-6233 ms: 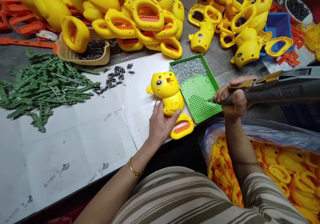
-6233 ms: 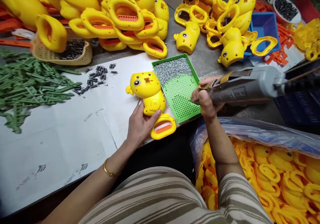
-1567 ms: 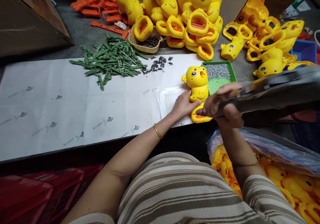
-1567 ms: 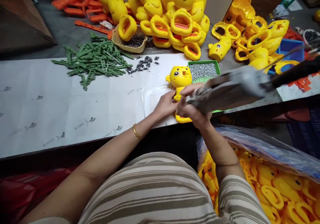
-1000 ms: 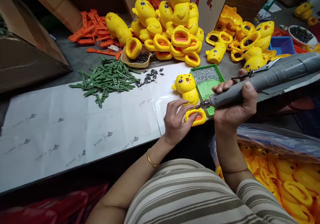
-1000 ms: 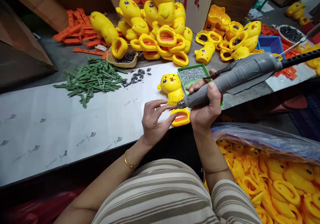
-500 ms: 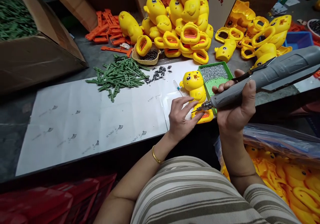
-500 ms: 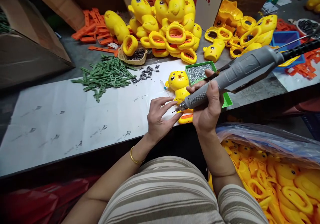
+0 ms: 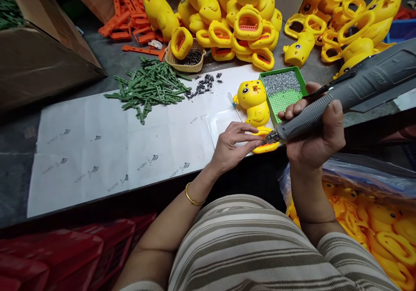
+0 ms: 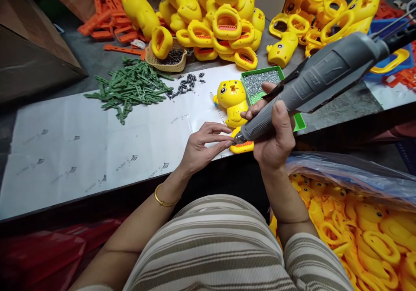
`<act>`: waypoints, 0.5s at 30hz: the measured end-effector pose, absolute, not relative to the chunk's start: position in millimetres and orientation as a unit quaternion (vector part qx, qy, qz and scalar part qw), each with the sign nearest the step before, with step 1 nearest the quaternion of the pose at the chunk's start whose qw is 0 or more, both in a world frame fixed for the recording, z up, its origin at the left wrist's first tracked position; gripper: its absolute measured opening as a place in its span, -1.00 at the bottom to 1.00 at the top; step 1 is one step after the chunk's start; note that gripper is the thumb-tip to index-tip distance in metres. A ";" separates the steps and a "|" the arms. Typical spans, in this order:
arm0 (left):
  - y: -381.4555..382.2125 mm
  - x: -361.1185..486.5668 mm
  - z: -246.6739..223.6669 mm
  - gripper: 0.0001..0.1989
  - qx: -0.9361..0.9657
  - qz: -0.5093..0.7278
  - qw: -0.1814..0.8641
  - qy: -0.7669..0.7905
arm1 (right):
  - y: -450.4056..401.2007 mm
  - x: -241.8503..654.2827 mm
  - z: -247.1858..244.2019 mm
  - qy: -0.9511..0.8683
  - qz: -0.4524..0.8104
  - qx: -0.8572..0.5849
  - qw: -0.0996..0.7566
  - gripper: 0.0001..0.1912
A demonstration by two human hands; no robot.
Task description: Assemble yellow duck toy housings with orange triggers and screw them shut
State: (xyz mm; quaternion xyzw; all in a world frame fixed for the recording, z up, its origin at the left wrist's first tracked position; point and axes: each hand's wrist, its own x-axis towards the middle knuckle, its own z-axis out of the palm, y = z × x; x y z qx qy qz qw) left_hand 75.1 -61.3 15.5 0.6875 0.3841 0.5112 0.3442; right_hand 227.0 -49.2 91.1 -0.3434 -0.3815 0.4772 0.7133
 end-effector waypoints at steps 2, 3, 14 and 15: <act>-60.5 73.6 16.8 -0.95 0.706 0.505 0.335 0.367 | -49.6 226.9 89.2 -0.386 0.479 -0.346 0.708 -0.71; -60.6 73.5 17.9 -0.96 0.718 0.502 0.319 0.360 | -49.7 226.7 88.6 -0.386 0.477 -0.349 0.708 -0.70; -54.6 71.6 5.7 -0.73 0.654 0.501 0.301 0.481 | -53.9 231.2 102.5 -0.382 0.466 -0.398 0.691 -0.62; -54.0 67.7 3.7 -0.68 0.642 0.492 0.293 0.510 | -54.3 234.3 104.3 -0.380 0.465 -0.397 0.694 -0.62</act>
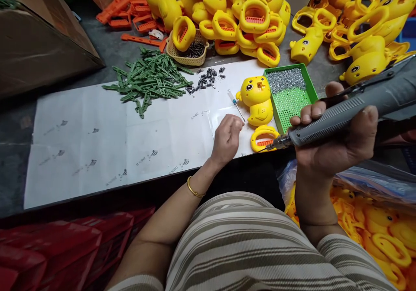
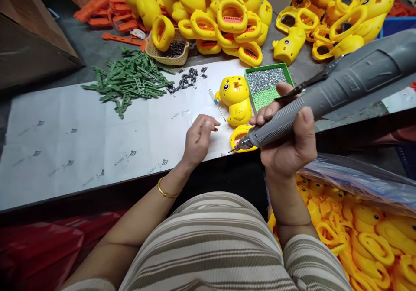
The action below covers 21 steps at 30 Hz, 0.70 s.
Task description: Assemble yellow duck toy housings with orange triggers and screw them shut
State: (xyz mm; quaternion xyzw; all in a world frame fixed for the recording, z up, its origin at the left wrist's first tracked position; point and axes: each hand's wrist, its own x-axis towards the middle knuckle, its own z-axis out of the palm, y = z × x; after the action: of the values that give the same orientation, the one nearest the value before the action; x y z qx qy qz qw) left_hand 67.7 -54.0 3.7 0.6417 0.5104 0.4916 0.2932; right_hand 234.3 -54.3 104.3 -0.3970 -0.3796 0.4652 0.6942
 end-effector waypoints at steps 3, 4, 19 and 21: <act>-55.7 58.2 2.5 -0.62 0.675 0.337 0.287 0.590 | -55.5 248.2 106.5 -0.381 0.463 -0.401 0.692 -0.62; -56.7 57.5 3.5 -0.64 0.692 0.270 0.289 0.603 | -56.1 253.8 106.0 -0.385 0.460 -0.407 0.689 -0.62; -55.8 70.3 -7.2 -0.49 0.516 0.327 0.575 0.544 | -65.0 281.5 91.2 -0.371 0.480 -0.358 0.709 -0.54; -70.8 55.0 -5.1 -0.38 0.460 0.382 0.606 0.525 | -65.1 282.6 90.2 -0.361 0.488 -0.357 0.709 -0.51</act>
State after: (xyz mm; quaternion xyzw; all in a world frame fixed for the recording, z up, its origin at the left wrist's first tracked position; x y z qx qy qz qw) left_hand 55.0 -70.8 -5.1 0.4596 0.5253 0.3819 0.6058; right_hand 282.6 -65.1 90.2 -0.3574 -0.3612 0.4885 0.7093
